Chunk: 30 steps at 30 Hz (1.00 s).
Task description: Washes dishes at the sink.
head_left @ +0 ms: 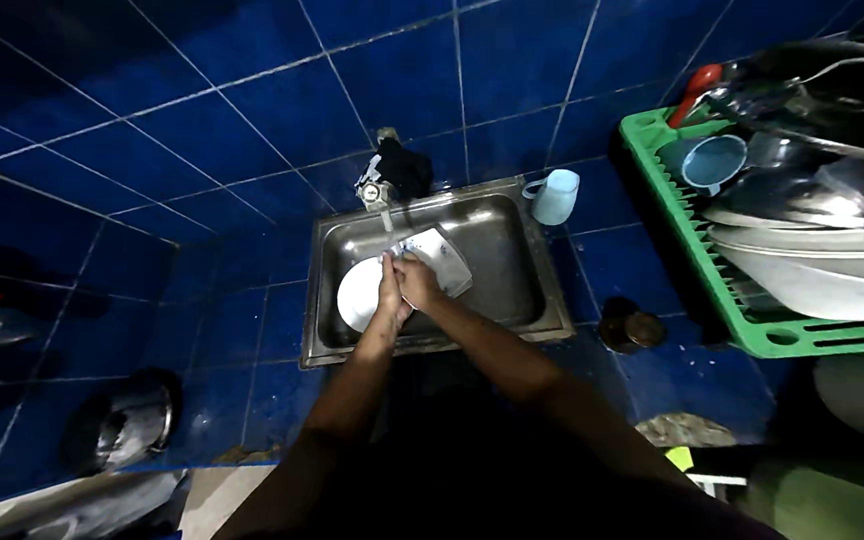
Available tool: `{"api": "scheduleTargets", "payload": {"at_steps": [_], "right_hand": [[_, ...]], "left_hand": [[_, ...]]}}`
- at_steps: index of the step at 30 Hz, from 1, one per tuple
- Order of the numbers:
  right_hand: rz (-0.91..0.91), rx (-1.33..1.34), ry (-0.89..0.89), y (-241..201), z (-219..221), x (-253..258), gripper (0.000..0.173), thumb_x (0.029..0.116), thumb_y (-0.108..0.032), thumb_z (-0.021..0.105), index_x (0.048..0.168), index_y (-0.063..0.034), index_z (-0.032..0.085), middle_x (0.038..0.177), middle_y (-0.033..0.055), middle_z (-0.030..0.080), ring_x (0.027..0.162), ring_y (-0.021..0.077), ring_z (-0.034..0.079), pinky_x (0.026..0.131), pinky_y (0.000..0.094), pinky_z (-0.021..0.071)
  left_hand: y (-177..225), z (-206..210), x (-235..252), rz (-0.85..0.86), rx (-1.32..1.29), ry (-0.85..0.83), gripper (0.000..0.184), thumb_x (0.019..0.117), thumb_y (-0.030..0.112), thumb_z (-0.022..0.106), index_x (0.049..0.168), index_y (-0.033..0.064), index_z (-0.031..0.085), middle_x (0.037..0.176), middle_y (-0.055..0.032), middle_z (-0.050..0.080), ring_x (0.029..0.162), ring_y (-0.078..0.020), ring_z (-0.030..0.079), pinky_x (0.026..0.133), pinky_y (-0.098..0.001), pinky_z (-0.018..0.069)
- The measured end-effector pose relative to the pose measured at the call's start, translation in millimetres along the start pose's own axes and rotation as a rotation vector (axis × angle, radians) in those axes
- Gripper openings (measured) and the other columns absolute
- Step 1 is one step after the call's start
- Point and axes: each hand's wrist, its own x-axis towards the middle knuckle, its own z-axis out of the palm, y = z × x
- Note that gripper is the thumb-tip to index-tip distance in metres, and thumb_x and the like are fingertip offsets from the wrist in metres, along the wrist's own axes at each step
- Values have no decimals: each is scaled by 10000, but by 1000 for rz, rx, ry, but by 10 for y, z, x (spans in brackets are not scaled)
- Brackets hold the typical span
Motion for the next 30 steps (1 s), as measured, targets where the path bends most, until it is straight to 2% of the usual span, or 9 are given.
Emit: {"api": "scheduleTargets", "payload": {"at_steps": [2, 6, 11, 14, 18, 21, 25, 28, 30], "right_hand": [[-7, 72, 120, 108, -32, 112, 201, 1008, -99, 596, 1134, 17, 703, 1266, 239, 647, 1147, 378, 659, 988, 542, 552], [307, -193, 204, 344, -215, 256, 356, 1064, -233, 510, 1312, 7, 596, 1398, 246, 569, 1126, 392, 680, 911, 546, 582], [228, -155, -59, 79, -114, -102, 303, 1038, -193, 559, 1263, 0, 623, 1255, 239, 659, 1098, 413, 681, 915, 595, 560], [89, -83, 73, 147, -156, 22, 227, 1041, -164, 555, 1162, -14, 674, 1206, 204, 683, 1071, 375, 693, 908, 581, 566], [293, -325, 226, 364, -426, 259, 319, 1072, -194, 460, 1273, -33, 649, 1364, 181, 635, 1046, 376, 719, 846, 576, 590], [366, -352, 15, 304, -370, 57, 345, 1041, -184, 520, 1324, -15, 626, 1349, 231, 627, 1152, 416, 665, 930, 609, 549], [346, -148, -256, 164, -296, -39, 325, 1011, -246, 607, 1198, 9, 681, 1214, 237, 687, 1176, 396, 651, 986, 602, 517], [170, 266, -32, 267, -253, 202, 264, 981, -171, 668, 1157, 21, 712, 1195, 203, 701, 1163, 320, 656, 1053, 530, 500], [81, 137, 191, 392, -198, 275, 252, 1000, -183, 638, 1174, -30, 737, 1309, 177, 669, 1246, 322, 614, 1097, 518, 460]], "left_hand": [[19, 29, -72, 3, 89, -10, 577, 1076, 578, 328, 1443, 172, 511, 1245, -101, 674, 1103, -230, 660, 926, -465, 566], [6, 114, -95, 138, 222, 111, 407, 1087, 235, 506, 1481, 153, 446, 1306, -151, 620, 1096, -257, 642, 895, -475, 558], [-69, 13, 132, 203, 328, 143, 419, 1109, 387, 415, 1422, 123, 502, 1194, -125, 655, 1025, -211, 645, 890, -437, 549], [-73, 112, 74, 170, 473, 143, 394, 1115, 363, 410, 1387, 104, 531, 1118, -135, 659, 959, -214, 636, 842, -430, 540], [33, 201, -71, 313, 789, 170, 409, 1112, 264, 441, 1455, 47, 491, 1335, -219, 619, 1189, -332, 623, 1018, -546, 490], [170, 223, -24, 395, 871, 266, 365, 1112, 262, 442, 1402, 59, 534, 1237, -233, 658, 1106, -377, 654, 957, -594, 505], [2, 71, 143, 285, 667, 282, 387, 1109, 317, 432, 1364, 53, 555, 1219, -210, 657, 1071, -329, 652, 933, -547, 522], [-116, 93, 109, 112, 389, 215, 478, 1108, 401, 385, 1279, 3, 586, 1133, -175, 659, 988, -248, 643, 872, -467, 547], [-46, 162, -17, 74, 257, 105, 539, 1103, 476, 361, 1341, 42, 573, 1231, -137, 660, 1090, -215, 643, 940, -440, 544]]}}
